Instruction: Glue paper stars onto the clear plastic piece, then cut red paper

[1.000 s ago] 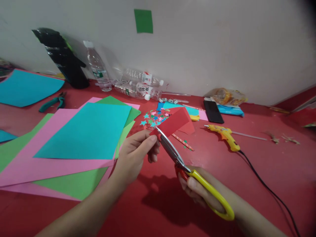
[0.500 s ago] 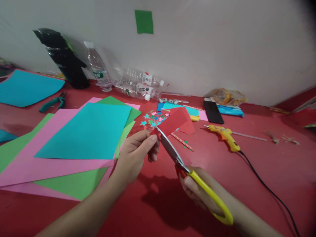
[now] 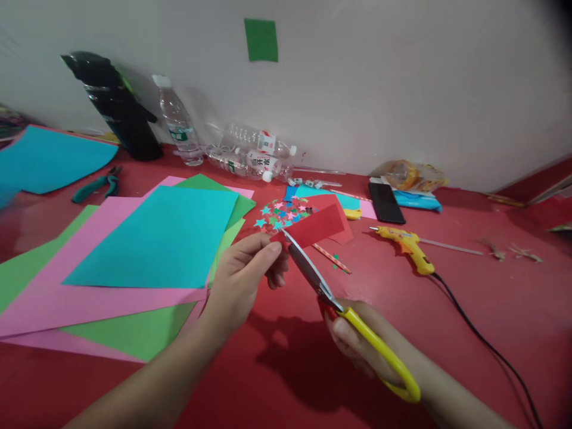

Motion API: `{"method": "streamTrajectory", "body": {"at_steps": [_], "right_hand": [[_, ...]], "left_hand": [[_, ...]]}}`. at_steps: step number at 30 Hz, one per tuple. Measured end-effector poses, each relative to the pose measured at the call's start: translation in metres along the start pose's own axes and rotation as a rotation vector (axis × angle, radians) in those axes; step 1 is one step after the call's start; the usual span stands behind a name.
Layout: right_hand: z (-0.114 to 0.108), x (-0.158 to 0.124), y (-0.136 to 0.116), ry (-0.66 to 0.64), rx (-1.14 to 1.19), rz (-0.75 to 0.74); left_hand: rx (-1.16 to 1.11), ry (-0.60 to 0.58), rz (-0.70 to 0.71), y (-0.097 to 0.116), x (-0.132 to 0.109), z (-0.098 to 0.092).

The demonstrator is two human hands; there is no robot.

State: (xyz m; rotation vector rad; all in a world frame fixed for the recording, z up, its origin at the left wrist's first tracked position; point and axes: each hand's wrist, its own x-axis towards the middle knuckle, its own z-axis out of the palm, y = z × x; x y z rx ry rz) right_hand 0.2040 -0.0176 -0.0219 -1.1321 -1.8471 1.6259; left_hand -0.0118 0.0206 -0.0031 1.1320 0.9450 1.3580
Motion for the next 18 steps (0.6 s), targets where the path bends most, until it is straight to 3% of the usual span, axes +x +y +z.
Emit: {"method": "streamTrajectory", "body": {"at_steps": [7,13,18], "right_hand": [[0.0024,0.0008,0.0064,-0.018,0.114,0.062],[0.0037,0.0056,0.0081,0.011,0.024,0.04],[0.003,0.0055,0.0061,-0.026,0.04,0.074]], "left_hand": [[-0.014,0.043,0.04,-0.0028,0.0022,0.0004],[-0.182,0.08,-0.058,-0.0034,0.0052,0.0028],[-0.148,0.125,0.009,-0.0002,0.0065,0.0023]]}}
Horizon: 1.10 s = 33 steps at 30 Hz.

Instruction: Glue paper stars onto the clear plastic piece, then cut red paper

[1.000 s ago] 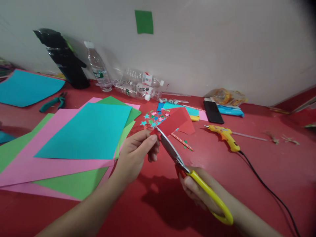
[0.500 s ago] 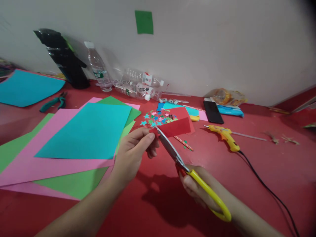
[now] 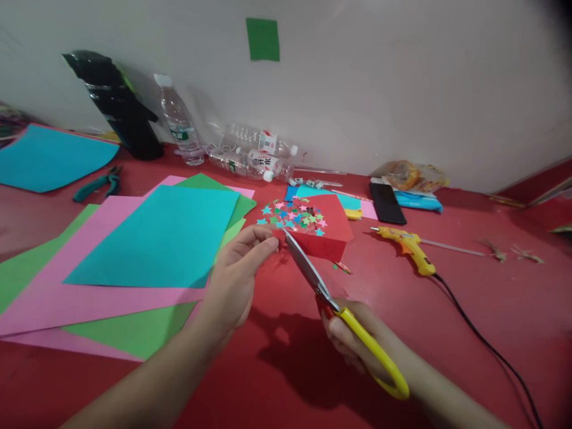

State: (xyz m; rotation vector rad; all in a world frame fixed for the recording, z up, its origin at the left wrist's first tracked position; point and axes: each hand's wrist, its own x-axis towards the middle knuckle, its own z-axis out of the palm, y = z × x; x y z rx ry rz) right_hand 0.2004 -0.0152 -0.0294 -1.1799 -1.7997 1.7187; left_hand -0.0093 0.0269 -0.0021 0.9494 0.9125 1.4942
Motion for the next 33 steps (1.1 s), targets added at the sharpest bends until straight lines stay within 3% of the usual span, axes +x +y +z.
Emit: {"method": "streamTrajectory", "body": {"at_steps": [4,9,13,19,24,33], "right_hand": [[0.0,-0.002,-0.002,-0.017,0.008,0.028],[0.003,-0.003,-0.004,-0.025,0.059,-0.01],[0.005,-0.002,-0.004,-0.001,0.022,-0.051],[0.004,-0.004,0.002,-0.013,-0.009,-0.045],[-0.003,-0.009,-0.003,-0.036,-0.079,-0.027],[-0.009,-0.01,-0.01,-0.047,-0.064,-0.018]], "left_hand": [[0.029,0.0,0.04,0.001,0.0,-0.001],[-0.038,-0.074,-0.03,0.0,-0.002,0.001],[-0.073,-0.001,0.0,0.0,-0.003,0.004],[0.044,0.052,0.109,0.002,-0.001,0.0],[0.205,-0.025,0.209,0.004,-0.001,-0.006],[0.301,-0.059,0.209,0.004,0.003,-0.011]]}}
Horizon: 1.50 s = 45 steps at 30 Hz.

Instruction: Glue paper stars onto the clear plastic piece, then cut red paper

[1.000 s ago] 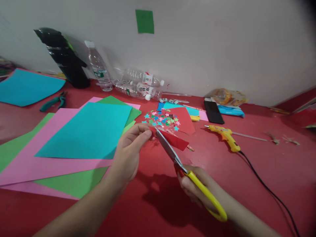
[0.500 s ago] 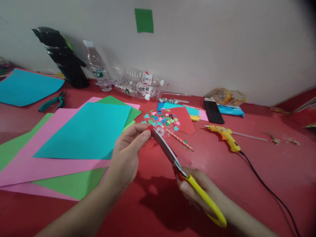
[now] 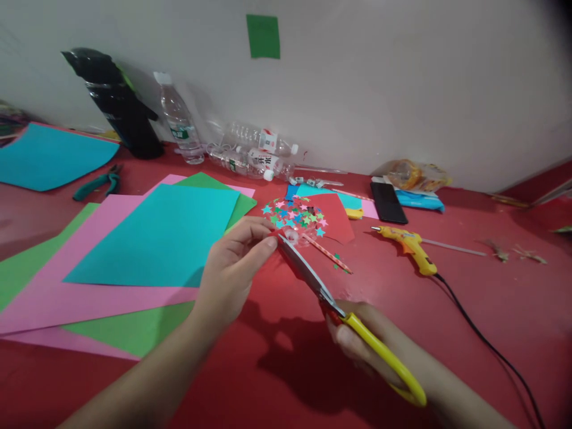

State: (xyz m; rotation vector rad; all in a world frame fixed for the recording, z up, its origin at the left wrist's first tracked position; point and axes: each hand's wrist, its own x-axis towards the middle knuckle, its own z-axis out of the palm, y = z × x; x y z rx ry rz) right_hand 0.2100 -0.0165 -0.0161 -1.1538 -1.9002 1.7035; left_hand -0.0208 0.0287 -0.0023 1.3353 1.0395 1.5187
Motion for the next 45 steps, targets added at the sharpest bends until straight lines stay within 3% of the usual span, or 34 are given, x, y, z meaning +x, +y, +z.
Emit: {"method": "streamTrajectory", "body": {"at_steps": [10,19,23,28,33,45], "right_hand": [[0.0,0.001,-0.005,-0.016,0.012,0.015],[0.015,0.002,0.008,0.039,0.179,0.067],[0.012,-0.001,0.014,-0.014,0.219,0.132],[0.005,-0.003,0.011,-0.011,0.094,0.042],[0.004,-0.001,0.005,0.02,-0.005,0.013],[0.011,-0.001,-0.004,0.095,-0.006,0.004]], "left_hand": [[0.023,0.032,-0.029,0.002,0.0,0.0],[-0.242,0.03,-0.165,-0.001,-0.006,0.009],[-0.135,0.033,-0.135,0.001,-0.005,0.007],[0.055,0.002,-0.036,0.003,-0.002,0.001],[-0.032,-0.023,-0.078,0.004,-0.002,0.001],[-0.075,-0.019,-0.1,0.003,-0.002,0.0]]}}
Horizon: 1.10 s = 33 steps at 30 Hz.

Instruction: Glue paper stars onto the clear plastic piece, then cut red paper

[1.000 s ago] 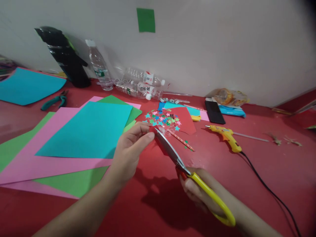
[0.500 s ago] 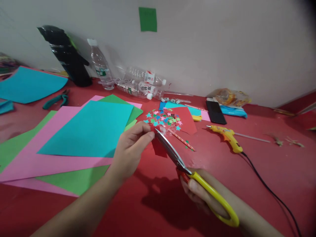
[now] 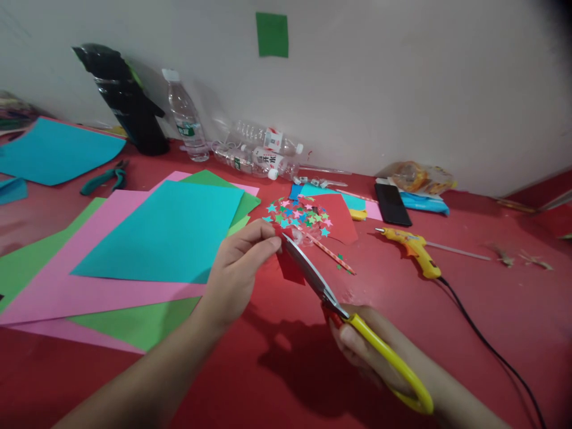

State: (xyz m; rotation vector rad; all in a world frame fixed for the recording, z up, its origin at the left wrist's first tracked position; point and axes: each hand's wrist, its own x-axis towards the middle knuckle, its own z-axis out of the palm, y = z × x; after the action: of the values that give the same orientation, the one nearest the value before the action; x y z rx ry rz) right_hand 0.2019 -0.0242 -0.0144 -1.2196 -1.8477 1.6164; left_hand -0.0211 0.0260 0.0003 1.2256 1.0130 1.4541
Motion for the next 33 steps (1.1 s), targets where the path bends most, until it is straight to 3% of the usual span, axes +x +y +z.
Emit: {"method": "streamTrajectory", "body": {"at_steps": [12,22,33], "right_hand": [[-0.011,0.003,0.002,-0.132,-0.031,0.023],[-0.01,0.004,0.007,-0.133,-0.019,-0.006],[-0.012,0.0,0.004,-0.171,0.06,0.091]], "left_hand": [[0.067,0.014,0.026,0.003,0.0,0.002],[0.154,0.003,0.077,0.004,-0.001,0.002],[0.04,-0.037,0.046,0.0,0.002,0.001]]}}
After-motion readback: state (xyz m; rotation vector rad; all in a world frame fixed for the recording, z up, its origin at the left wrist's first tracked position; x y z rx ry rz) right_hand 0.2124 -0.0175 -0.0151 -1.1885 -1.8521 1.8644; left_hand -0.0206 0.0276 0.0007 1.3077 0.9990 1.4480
